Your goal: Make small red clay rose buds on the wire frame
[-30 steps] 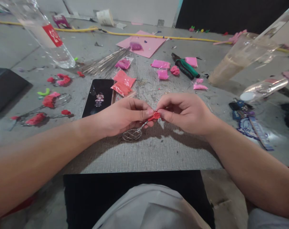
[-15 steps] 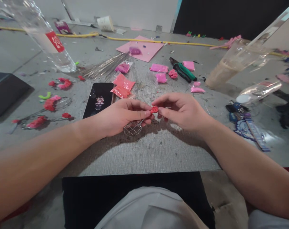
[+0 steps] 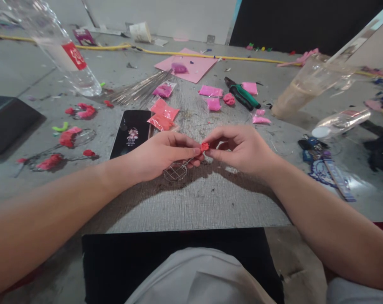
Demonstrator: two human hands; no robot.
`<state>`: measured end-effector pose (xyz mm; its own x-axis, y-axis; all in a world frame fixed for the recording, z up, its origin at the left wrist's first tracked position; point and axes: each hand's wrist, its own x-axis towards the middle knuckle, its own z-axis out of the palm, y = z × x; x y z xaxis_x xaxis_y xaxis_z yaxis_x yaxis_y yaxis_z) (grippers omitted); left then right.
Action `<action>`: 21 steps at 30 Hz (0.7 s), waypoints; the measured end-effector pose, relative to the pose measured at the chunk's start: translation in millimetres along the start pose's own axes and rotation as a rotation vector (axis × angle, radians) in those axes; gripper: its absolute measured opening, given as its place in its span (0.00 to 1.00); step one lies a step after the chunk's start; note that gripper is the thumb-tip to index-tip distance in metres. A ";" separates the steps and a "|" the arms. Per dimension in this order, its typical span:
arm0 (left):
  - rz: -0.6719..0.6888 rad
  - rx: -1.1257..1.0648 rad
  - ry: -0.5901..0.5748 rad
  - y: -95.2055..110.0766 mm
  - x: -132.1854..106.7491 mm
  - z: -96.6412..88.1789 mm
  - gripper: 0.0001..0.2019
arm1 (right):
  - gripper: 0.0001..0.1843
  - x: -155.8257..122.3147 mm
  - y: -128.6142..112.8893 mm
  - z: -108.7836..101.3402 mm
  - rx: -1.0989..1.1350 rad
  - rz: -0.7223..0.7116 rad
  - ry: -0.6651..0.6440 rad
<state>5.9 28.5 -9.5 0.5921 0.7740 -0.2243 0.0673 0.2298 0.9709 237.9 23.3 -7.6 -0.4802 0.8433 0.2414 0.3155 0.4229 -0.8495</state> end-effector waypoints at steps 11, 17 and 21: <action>0.091 0.143 -0.050 -6.0 -0.6 -3.3 0.05 | 0.07 -0.3 0.8 -2.1 -0.021 -0.053 -0.097; 0.106 0.232 -0.070 -1.2 -1.7 -3.0 0.05 | 0.05 -0.6 0.9 -3.3 -0.041 -0.085 -0.104; 0.116 0.409 -0.080 1.4 -1.5 -4.1 0.07 | 0.03 -0.5 1.1 -3.5 -0.061 -0.056 -0.073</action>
<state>1.8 30.1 -8.1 0.6741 0.7288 -0.1199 0.2999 -0.1217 0.9462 241.3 24.4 -7.1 -0.5564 0.7922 0.2507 0.3348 0.4898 -0.8050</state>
